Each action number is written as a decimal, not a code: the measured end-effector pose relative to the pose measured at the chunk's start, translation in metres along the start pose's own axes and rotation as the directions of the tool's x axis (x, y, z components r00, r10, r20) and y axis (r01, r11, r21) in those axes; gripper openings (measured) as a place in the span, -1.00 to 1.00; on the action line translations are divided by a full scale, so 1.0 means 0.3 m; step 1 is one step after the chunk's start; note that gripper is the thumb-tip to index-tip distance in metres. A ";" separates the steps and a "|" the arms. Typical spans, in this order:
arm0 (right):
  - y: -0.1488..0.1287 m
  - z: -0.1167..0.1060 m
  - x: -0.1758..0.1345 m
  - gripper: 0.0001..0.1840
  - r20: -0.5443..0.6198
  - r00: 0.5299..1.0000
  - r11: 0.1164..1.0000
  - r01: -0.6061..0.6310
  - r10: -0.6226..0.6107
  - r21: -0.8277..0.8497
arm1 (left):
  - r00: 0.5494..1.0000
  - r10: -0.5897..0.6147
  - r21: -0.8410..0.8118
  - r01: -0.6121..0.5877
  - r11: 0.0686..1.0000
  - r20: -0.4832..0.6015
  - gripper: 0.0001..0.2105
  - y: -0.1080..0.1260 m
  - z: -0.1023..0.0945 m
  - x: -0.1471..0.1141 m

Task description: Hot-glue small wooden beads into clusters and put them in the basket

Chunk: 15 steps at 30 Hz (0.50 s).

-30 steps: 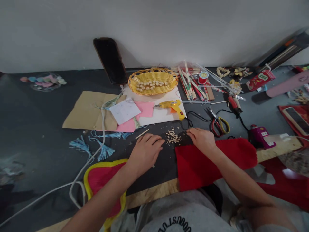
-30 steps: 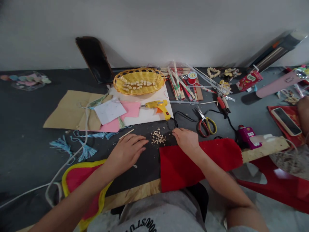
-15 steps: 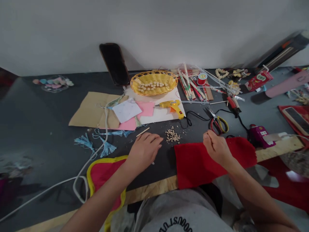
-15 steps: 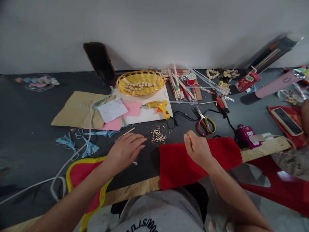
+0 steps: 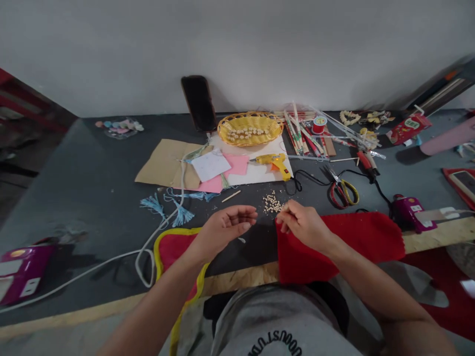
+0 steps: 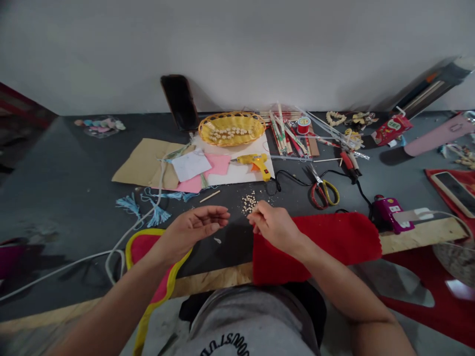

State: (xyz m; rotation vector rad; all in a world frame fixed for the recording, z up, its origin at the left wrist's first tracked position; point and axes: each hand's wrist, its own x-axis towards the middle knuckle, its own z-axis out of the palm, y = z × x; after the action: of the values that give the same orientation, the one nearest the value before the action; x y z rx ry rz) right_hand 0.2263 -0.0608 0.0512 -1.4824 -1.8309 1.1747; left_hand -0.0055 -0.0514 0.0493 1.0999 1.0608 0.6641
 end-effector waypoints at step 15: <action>-0.028 0.152 0.093 -0.84 -0.122 0.983 0.988 0.146 -0.138 0.057 | 0.997 0.078 -0.163 -0.074 0.984 0.020 -0.66 -0.031 -0.012 -0.067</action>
State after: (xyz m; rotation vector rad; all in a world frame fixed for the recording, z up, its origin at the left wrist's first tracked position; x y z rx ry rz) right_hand 0.1772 -0.0486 0.0320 -1.3324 -1.7704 1.0464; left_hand -0.0171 -0.0706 0.0473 1.0089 0.9294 0.7814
